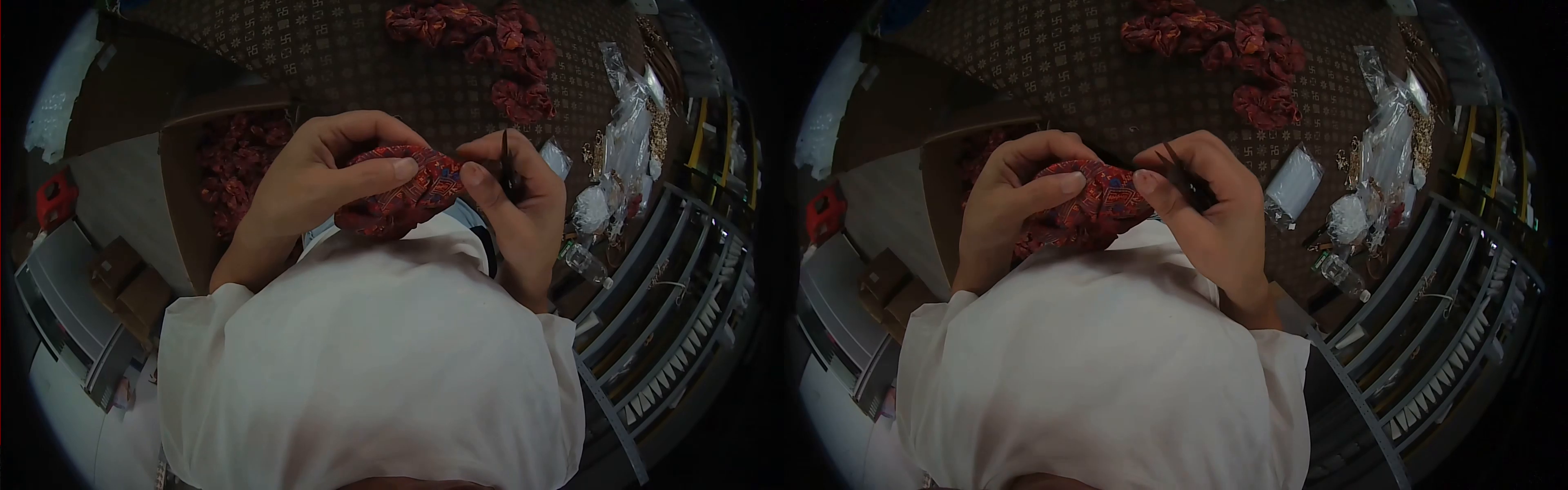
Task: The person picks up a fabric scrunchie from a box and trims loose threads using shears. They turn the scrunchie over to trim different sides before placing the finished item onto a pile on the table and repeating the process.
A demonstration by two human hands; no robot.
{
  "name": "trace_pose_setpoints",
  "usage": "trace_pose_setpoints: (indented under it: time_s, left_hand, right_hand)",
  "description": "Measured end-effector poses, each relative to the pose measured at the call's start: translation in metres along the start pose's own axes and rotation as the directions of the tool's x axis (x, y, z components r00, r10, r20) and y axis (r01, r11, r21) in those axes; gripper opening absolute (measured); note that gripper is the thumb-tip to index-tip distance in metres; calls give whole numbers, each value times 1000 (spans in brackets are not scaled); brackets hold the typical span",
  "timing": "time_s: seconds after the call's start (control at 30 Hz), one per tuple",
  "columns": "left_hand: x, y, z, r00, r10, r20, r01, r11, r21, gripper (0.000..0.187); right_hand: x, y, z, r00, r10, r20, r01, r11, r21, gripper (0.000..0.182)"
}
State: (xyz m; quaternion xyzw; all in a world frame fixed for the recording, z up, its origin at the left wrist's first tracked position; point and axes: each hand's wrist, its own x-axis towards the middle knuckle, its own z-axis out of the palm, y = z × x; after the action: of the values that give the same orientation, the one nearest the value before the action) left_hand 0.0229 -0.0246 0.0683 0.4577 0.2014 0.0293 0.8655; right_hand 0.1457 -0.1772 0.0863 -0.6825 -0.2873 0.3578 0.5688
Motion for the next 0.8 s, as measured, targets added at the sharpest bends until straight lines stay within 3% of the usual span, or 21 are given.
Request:
trace_pose_setpoints:
  time_s: [0.07, 0.1, 0.17, 0.27, 0.37, 0.53, 0.8]
  left_hand:
    - [-2, 3, 2, 1000, 4, -28, -3, 1000, 21, 17]
    - [-2, 3, 3, 998, 9, -55, -6, 999, 42, 16]
    - [-1, 3, 2, 999, 17, -44, -14, 997, 77, 16]
    - [-1, 3, 3, 998, 43, -39, -38, 991, 131, 14]
    - [-1, 3, 6, 996, 83, -36, -75, 982, 174, 12]
    - [-3, 7, 7, 999, 49, -6, -47, 979, 198, 11]
    - [-1, 7, 7, 992, 130, 3, -127, 961, 247, 7]
  right_hand:
    - [-1, 0, 2, 975, -156, -158, 126, 975, -184, 21]
    - [0, -2, 1, 975, -155, -158, 125, 975, -183, 21]
    - [1, -9, -1, 865, -497, -68, 382, 741, -553, 36]
    - [-6, -13, -2, 877, -476, 66, 422, 699, -577, 43]
    - [-4, 0, 3, 837, -540, 93, 491, 664, -564, 42]
    - [-2, 2, 3, 836, -538, 108, 483, 627, -611, 41]
    - [1, 6, 1, 792, -592, 151, 533, 549, -644, 41]
